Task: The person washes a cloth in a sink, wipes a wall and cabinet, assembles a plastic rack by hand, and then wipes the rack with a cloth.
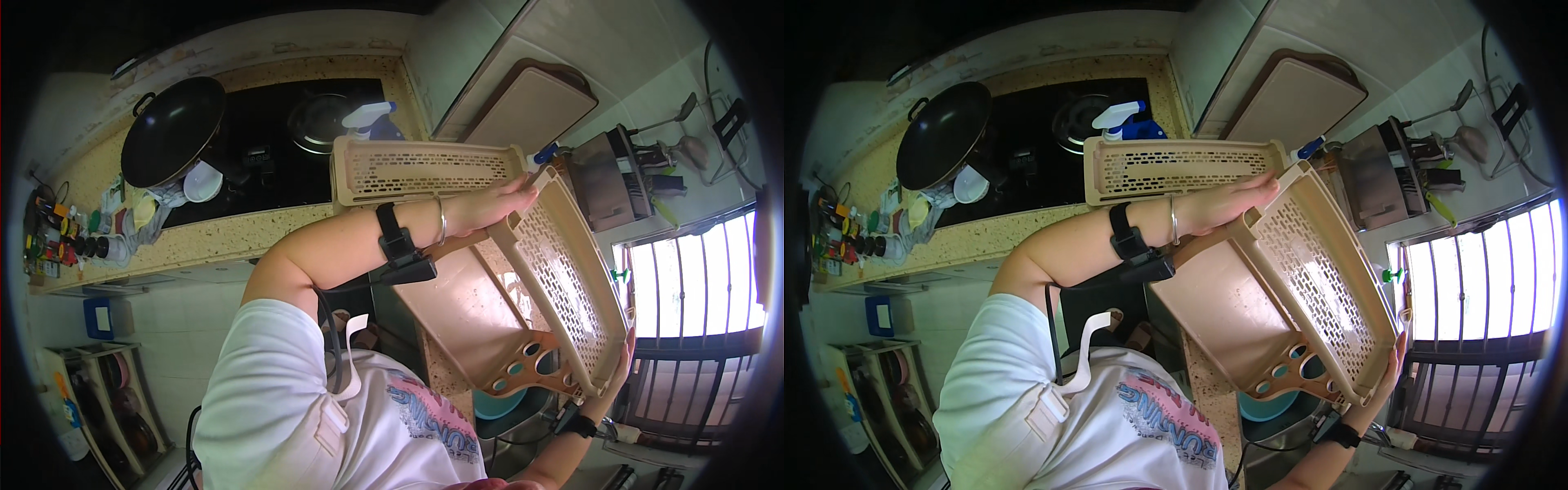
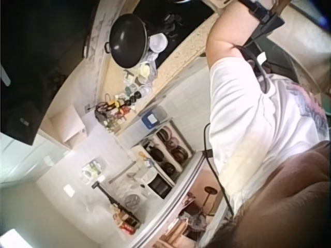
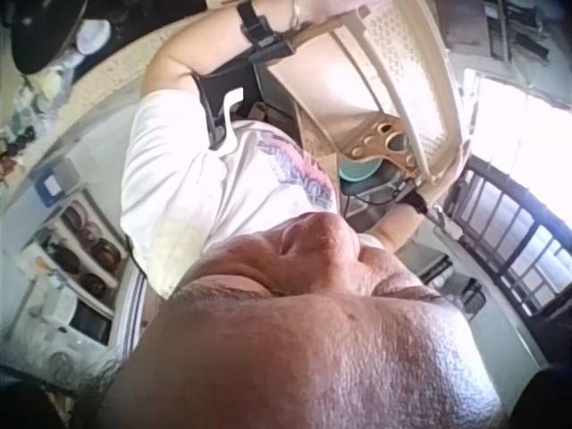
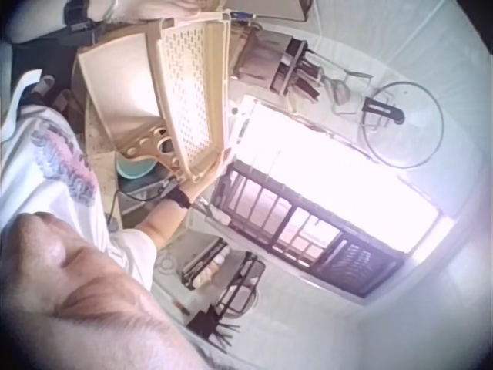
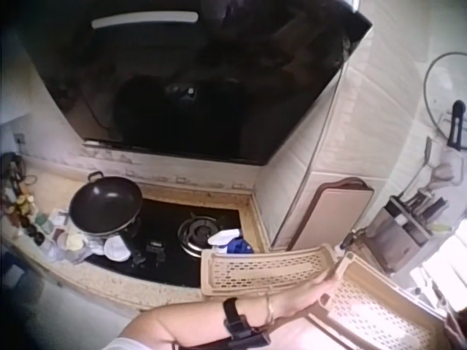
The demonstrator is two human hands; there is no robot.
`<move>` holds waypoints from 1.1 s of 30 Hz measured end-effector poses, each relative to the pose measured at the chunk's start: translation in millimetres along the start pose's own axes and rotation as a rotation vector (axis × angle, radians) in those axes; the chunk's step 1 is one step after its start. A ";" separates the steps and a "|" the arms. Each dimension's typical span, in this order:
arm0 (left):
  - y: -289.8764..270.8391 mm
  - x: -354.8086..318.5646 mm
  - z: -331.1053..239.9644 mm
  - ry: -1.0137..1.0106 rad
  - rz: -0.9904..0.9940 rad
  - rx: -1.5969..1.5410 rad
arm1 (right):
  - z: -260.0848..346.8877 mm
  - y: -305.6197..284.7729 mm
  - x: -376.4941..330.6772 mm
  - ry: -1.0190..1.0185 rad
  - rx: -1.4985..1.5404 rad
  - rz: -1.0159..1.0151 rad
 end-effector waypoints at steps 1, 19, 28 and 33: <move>0.9 -5.9 -5.6 0.010 -0.026 -0.045 | -3.1 -9.0 2.9 -0.014 0.000 0.008; -44.9 -53.9 56.0 0.592 -0.500 0.776 | 50.1 264.0 -96.0 -0.735 -1.665 0.623; -39.2 -43.5 66.6 0.517 -0.396 0.681 | -10.5 311.9 -42.6 -0.310 -1.196 0.670; -46.4 -45.1 67.7 0.553 -0.433 0.668 | -11.6 311.1 -39.3 -0.389 -1.398 0.606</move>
Point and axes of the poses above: each hand's wrist, its own x-axis towards the middle knuckle, its own y-axis out of the palm, z = x × y, the point moved 8 cm from there along x, towards the middle knuckle, and after that the axes turned 2 degrees about y, right-handed, at the moved point
